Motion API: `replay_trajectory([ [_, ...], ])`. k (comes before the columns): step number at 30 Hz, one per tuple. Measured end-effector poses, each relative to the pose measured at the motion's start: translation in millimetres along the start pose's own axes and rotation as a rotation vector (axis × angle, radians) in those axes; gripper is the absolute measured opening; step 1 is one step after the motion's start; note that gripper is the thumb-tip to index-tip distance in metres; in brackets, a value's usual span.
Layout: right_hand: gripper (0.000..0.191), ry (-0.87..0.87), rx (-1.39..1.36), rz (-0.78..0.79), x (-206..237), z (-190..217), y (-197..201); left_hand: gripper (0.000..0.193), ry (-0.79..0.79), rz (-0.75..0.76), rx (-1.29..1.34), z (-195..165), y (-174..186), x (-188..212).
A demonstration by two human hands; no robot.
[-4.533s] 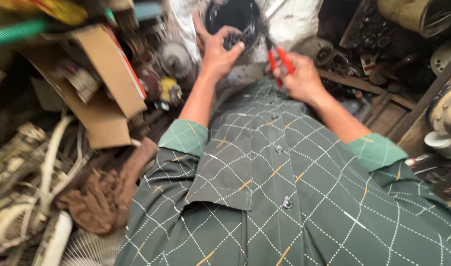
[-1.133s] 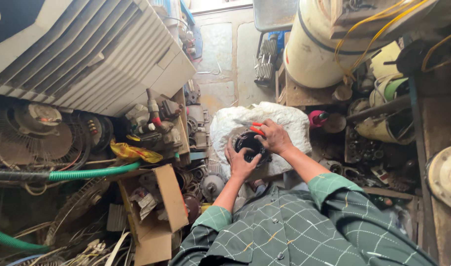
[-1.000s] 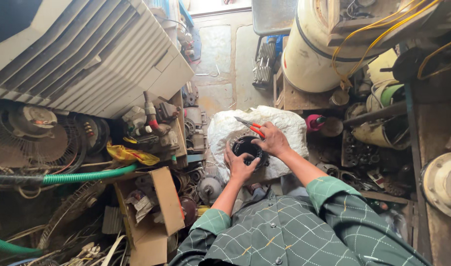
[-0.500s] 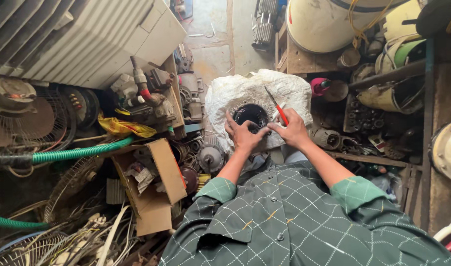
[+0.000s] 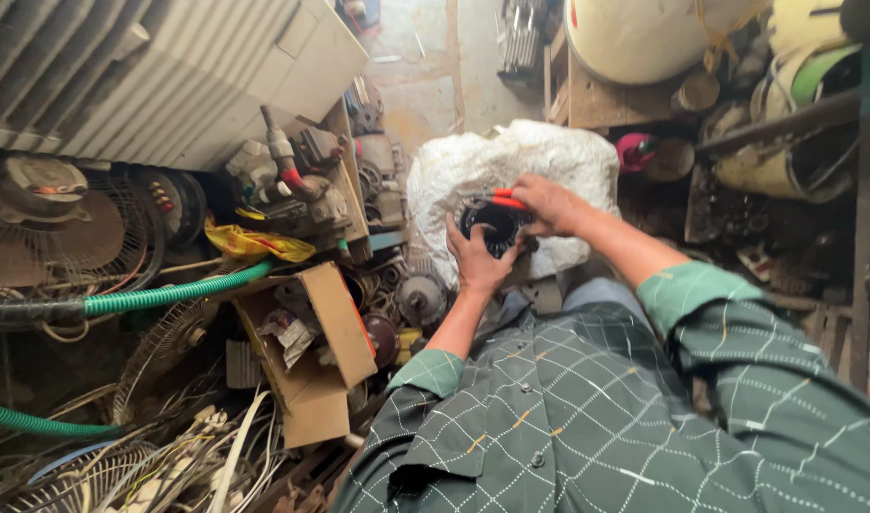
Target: The person works on an electric motor housing set on a cloth-covered stand in a cluttered repair workshop. They hold the finned motor casing steady with one hand and use red-handled pliers to pry and pull components out of the housing, repositioning the motor and reaching for tools on the workbench between pulls.
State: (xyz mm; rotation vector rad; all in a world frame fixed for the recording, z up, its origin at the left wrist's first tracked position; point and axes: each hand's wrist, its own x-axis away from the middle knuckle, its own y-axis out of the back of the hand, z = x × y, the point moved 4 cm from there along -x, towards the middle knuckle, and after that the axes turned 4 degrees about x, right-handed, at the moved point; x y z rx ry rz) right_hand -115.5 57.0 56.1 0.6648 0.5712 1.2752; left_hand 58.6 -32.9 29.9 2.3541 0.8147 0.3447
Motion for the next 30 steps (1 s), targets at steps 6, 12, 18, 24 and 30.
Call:
replay_trajectory([
  [6, 0.070, 0.071, 0.052, 0.037, -0.1, -4.8, -3.8, 0.057, -0.025, 0.044, -0.049, 1.3, -2.0, 6.6],
  [12, 0.066, 0.010, 0.075, -0.046, 5.7, -1.1, -4.0, 0.050, -0.073, 0.062, -0.088, 0.5, -1.4, 8.9],
  [18, 0.057, -0.107, 0.135, -0.180, 4.6, 11.4, -13.5, 0.044, -0.069, -0.012, -0.101, 7.4, -7.7, 5.8],
  [24, 0.065, -0.262, 0.085, -0.329, 10.8, 18.6, -16.4, 0.031, 0.017, 0.011, -0.043, 15.3, -12.5, 0.4],
  [30, 0.077, -0.508, 0.016, -0.583, 40.3, 24.6, -20.2, 0.023, 0.140, 0.221, 0.087, 30.1, -10.9, -12.6],
])
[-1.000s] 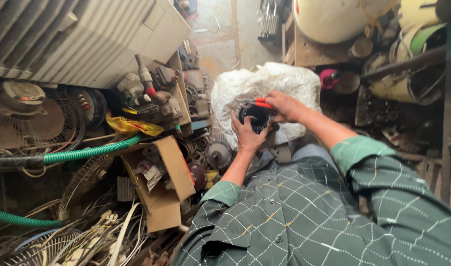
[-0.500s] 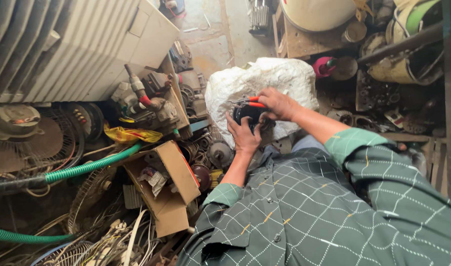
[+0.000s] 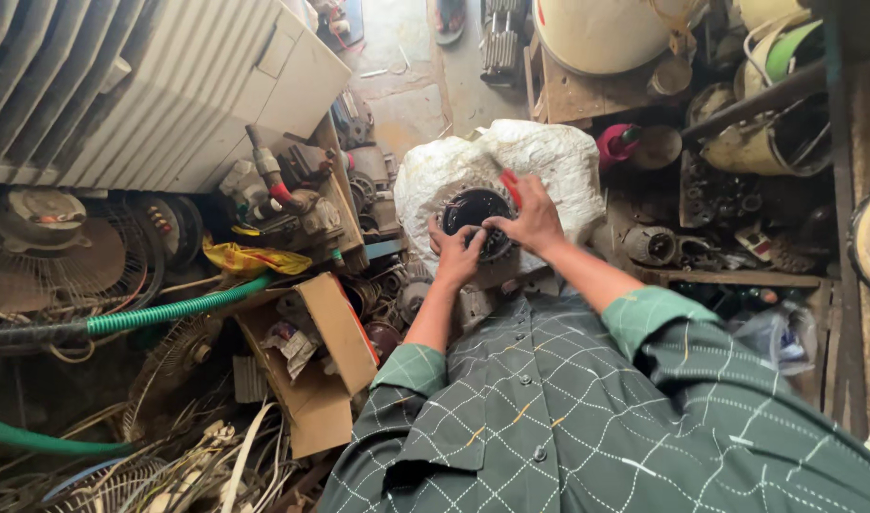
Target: The person works on an electric motor housing set on a cloth-covered stand in a cluttered repair workshop. They hold the finned motor casing steady with one hand and use red-handled pliers to pry and pull components out of the housing, repositioning the motor and reaching for tools on the workbench between pulls.
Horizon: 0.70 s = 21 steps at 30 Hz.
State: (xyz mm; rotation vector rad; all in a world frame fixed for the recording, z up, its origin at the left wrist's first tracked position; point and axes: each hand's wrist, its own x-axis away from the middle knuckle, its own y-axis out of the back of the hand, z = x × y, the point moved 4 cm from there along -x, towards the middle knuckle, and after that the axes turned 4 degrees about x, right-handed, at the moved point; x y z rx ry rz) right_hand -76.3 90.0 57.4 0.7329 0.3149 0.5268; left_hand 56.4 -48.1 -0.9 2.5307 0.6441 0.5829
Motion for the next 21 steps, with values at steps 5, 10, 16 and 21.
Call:
replay_trajectory([
  [5, 0.091, -0.272, -0.043, -0.130, 18.7, -12.5, -19.9, 0.026, 0.099, -0.011, -0.005, -0.1, 0.5, -3.7],
  [10, 0.086, -0.390, -0.010, -0.113, 23.8, -29.2, -40.8, 0.028, 0.104, 0.009, -0.002, -3.2, 1.5, -3.2],
  [16, 0.077, -0.480, -0.023, -0.062, 27.8, -41.8, -48.7, 0.031, 0.172, 0.017, -0.003, 2.4, -1.8, -3.6],
  [21, 0.074, -0.422, -0.014, -0.075, 28.4, -43.6, -48.3, 0.034, 0.219, 0.033, -0.019, 9.2, -4.9, -5.5],
])
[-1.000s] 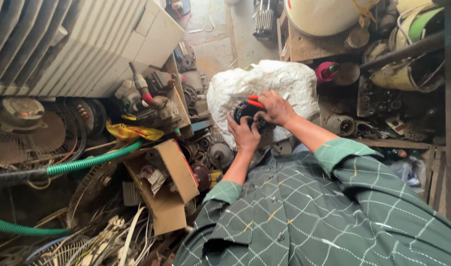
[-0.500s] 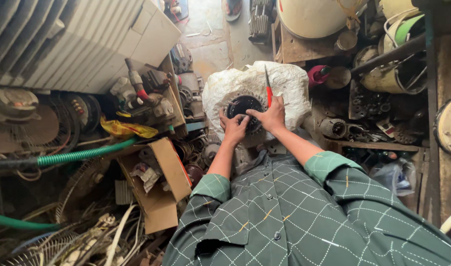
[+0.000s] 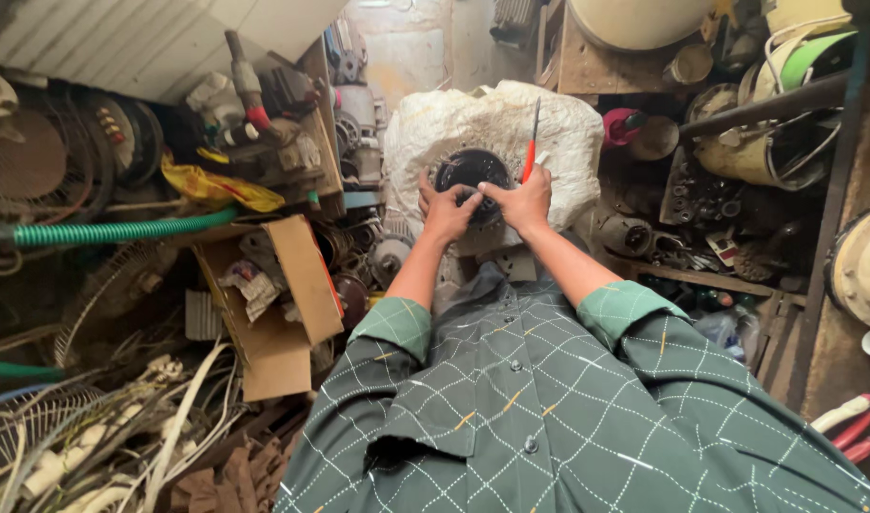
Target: The person works on an electric motor housing set on a cloth-covered stand in a cluttered repair workshop. They hold the finned motor casing steady with one hand and use red-handled pliers to pry and pull components out of the housing, repositioning the motor and reaching for tools on the workbench between pulls.
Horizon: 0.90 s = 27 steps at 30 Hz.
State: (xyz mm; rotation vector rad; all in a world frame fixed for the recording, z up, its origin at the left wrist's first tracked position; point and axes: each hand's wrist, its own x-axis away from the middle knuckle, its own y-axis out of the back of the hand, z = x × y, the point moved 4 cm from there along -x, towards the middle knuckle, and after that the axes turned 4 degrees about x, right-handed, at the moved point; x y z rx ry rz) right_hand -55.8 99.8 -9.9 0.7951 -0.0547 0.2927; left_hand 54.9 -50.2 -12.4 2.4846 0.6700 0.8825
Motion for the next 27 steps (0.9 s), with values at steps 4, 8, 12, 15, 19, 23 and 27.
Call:
replay_trajectory([
  [4, 0.071, -0.032, -0.011, 0.070, 0.1, -4.8, 2.9, 0.033, 0.033, 0.004, -0.007, -1.7, 0.1, 2.9],
  [8, 0.067, 0.071, -0.061, 0.087, -2.9, -5.7, 9.8, 0.030, 0.080, -0.023, -0.036, -17.4, -0.6, 8.3],
  [12, 0.063, 0.024, -0.144, 0.200, -7.8, -17.0, 11.4, 0.035, 0.149, -0.010, -0.090, -35.3, -3.3, 13.4],
  [15, 0.061, 0.032, -0.223, 0.236, -12.1, -24.9, 13.7, 0.039, 0.169, 0.016, -0.135, -45.2, -5.7, 16.2],
  [19, 0.062, 0.046, -0.278, 0.293, -17.5, -27.9, 14.3, 0.039, 0.175, 0.030, -0.142, -46.2, -7.2, 12.9],
  [23, 0.060, 0.004, -0.273, 0.308, -15.3, -24.3, 12.4, 0.038, 0.079, 0.012, -0.037, -29.3, -5.1, 4.4],
  [27, 0.057, 0.002, -0.240, 0.287, -9.0, -21.9, 12.6, 0.038, 0.026, 0.026, -0.024, -4.4, -10.6, 0.4],
])
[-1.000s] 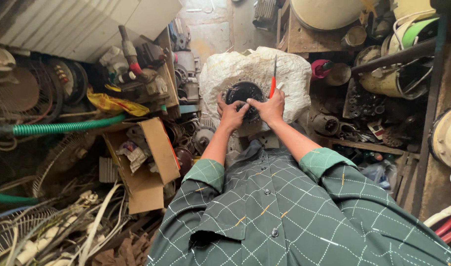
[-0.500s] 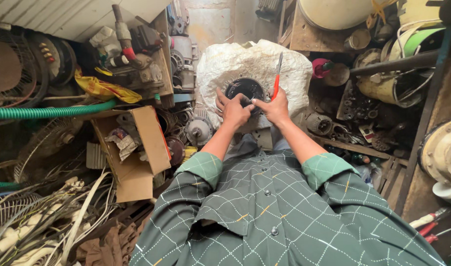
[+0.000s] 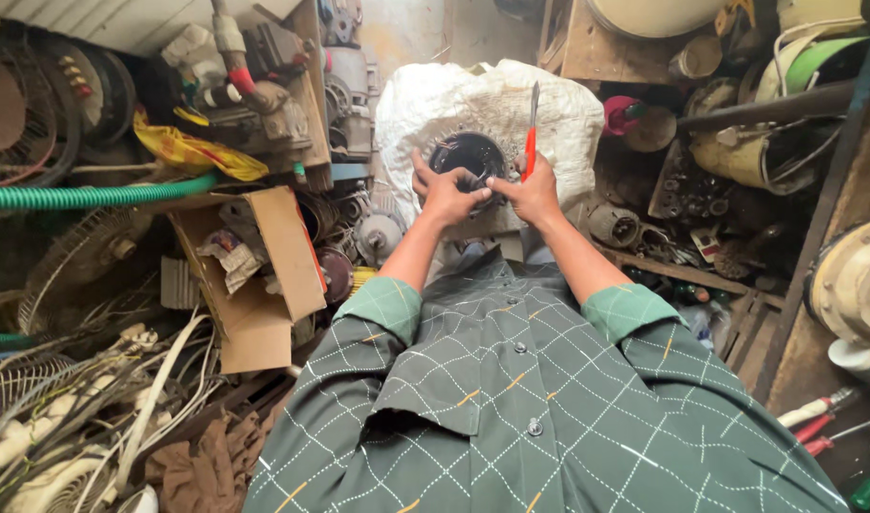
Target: The person works on an electric motor housing set on a cloth-covered stand in a cluttered repair workshop. They hold the finned motor casing steady with one hand and use red-handled pliers to pry and pull components out of the housing, repositioning the motor and reaching for tools on the workbench between pulls.
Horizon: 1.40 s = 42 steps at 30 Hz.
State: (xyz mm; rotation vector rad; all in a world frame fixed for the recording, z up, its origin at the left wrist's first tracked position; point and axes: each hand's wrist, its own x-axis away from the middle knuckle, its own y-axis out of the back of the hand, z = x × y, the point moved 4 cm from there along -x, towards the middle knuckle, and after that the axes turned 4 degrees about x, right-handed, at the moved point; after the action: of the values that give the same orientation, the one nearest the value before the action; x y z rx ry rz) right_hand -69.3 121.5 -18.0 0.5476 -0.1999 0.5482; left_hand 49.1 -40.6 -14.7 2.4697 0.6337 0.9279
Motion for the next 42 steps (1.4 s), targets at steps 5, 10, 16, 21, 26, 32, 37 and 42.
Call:
replay_trajectory([
  [5, 0.058, 0.061, -0.013, 0.014, -2.8, -5.5, 2.9, 0.035, 0.000, -0.047, 0.080, 4.2, -7.0, -7.2],
  [10, 0.061, -0.006, 0.036, 0.006, -9.8, -13.6, -1.1, 0.038, 0.008, -0.054, 0.021, -4.8, -8.1, -11.7],
  [16, 0.061, -0.097, 0.136, -0.113, -1.1, -6.0, -7.7, 0.039, 0.081, -0.074, 0.028, -3.0, -10.3, -7.4],
  [21, 0.068, -0.132, 0.148, -0.110, 6.6, 6.5, -4.7, 0.041, 0.055, -0.080, 0.022, 0.1, -15.7, -8.8],
  [26, 0.072, -0.105, 0.123, -0.120, 8.9, 17.8, -2.7, 0.040, -0.038, -0.125, -0.044, -6.6, -11.3, -3.1],
  [32, 0.072, -0.059, 0.207, -0.111, 12.2, 17.9, -4.3, 0.039, -0.015, -0.186, 0.003, -16.6, -11.4, 10.2],
  [37, 0.068, -0.014, 0.255, -0.136, 8.9, 6.1, -10.6, 0.037, -0.022, -0.234, -0.027, -17.5, -13.4, 8.8],
  [42, 0.070, 0.036, 0.233, -0.129, 1.7, -1.9, -13.4, 0.041, 0.003, -0.191, 0.044, -9.4, -8.2, -3.6],
])
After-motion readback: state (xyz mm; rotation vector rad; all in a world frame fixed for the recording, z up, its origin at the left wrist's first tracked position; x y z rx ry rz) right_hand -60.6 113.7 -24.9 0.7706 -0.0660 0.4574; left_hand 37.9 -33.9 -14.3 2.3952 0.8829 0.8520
